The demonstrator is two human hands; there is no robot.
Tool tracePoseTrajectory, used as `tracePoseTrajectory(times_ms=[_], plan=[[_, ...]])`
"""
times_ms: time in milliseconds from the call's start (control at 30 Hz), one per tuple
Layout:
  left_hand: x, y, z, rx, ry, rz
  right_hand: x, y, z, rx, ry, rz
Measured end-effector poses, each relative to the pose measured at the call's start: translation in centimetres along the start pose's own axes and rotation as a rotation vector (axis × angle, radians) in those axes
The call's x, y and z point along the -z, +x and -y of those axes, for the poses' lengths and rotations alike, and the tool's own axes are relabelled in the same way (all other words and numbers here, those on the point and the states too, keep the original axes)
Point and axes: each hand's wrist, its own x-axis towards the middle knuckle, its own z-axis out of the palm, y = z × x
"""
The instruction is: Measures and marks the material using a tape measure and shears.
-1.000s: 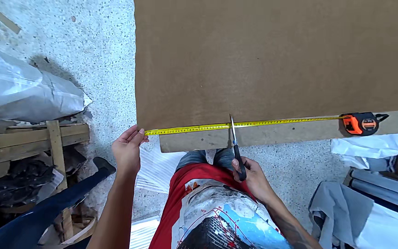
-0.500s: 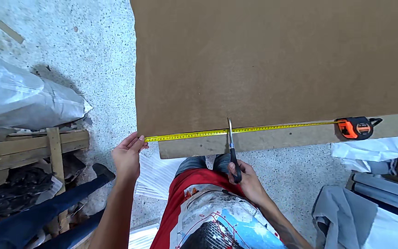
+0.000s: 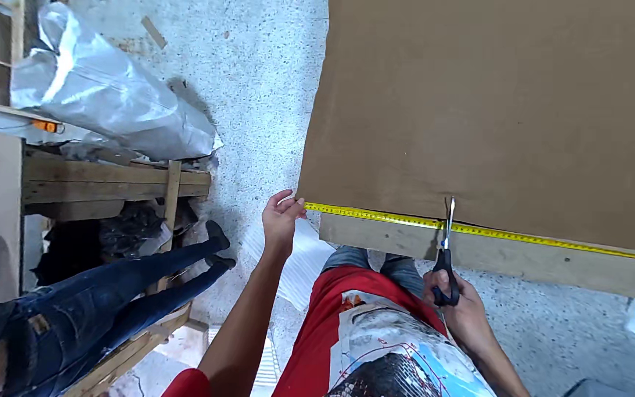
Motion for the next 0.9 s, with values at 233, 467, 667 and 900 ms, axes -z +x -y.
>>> tracePoseTrajectory(times_ms=[233,467,667,900], plan=[[-0.3,0.0,-0.2,-0.001,0.046,0.015,-0.3,-0.4,1.1,-0.026,-0.045,-0.039],[-0.4,0.1,0.1,-0.007,0.024,-0.026,-0.5,0.9,1.5,-0.075,0.009,-0.054],[0.1,-0.3,-0.7,0.035,0.115,0.025,3.5,-5.0,3.0,0.021,-0.149,0.078],[-3.4,-7.9,-2.2,-0.208,0.446,0.023,26.9,-5.5,10.3,0.458,-1.097,-0.666]])
